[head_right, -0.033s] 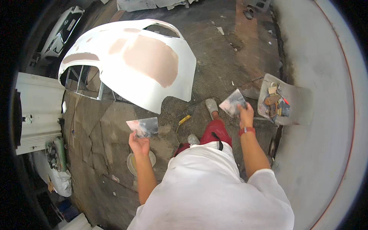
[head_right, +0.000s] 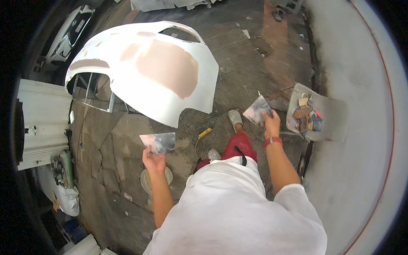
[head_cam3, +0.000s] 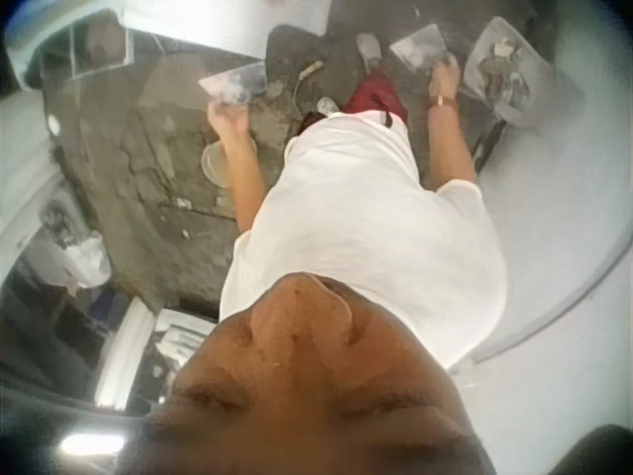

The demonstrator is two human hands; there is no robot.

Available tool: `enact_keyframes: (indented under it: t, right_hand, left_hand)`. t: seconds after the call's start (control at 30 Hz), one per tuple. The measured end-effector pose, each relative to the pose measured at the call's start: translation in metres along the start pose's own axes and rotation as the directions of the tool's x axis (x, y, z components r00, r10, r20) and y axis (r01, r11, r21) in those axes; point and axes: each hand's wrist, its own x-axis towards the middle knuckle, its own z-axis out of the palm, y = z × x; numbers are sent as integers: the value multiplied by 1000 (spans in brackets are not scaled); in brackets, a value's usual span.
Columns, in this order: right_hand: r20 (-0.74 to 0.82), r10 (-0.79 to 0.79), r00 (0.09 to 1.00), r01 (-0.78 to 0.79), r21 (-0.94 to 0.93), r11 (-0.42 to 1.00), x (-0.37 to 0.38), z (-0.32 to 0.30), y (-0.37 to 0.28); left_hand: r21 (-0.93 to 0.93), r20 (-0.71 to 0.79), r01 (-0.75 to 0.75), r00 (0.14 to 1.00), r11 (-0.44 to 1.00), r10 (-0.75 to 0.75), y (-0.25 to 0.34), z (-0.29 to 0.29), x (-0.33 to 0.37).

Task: The person sands a white car bumper with sandpaper, smoothing the surface. They then apply a filler paste to the bumper using a putty knife and continue sanding the treated areas.

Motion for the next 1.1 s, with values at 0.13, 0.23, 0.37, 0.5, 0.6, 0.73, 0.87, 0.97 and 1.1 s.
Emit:
enact_keyframes:
  t: [0.13,0.23,0.37,0.5,0.6,0.73,0.87,0.97,1.1]
  right_hand:
    - [143,-119,982,102,122,987,103,76,-43]
    - [215,-229,949,244,-44,969,171,133,-68]
    - [321,-387,864,456,-175,873,227,206,-106]
    - [440,-414,797,560,-280,780,260,268,-139]
    - [474,-395,787,569,-313,760,291,298,-149]
    - [440,-459,772,589,-225,776,319,317,-173]
    - [476,-471,742,596,-149,789,330,332,-171]
    - [569,-532,627,707,-128,696,297,355,-160]
    - [613,-535,581,727,-97,679,300,354,-150]
  left_hand:
    - [-12,-120,-96,988,995,94,-11,32,19]
    - [5,-135,-117,984,993,117,-11,46,41]
    - [39,-204,-125,970,991,131,-11,66,73]
    - [111,-325,-147,929,983,176,-23,72,81]
    - [124,-367,-109,919,986,147,-27,75,94]
    - [130,-388,-126,906,983,168,-35,94,102]
    - [134,-412,-133,894,982,177,-39,105,104]
    - [124,-424,-139,888,983,179,-38,108,103]
    - [117,-434,-175,876,978,208,-41,101,107]
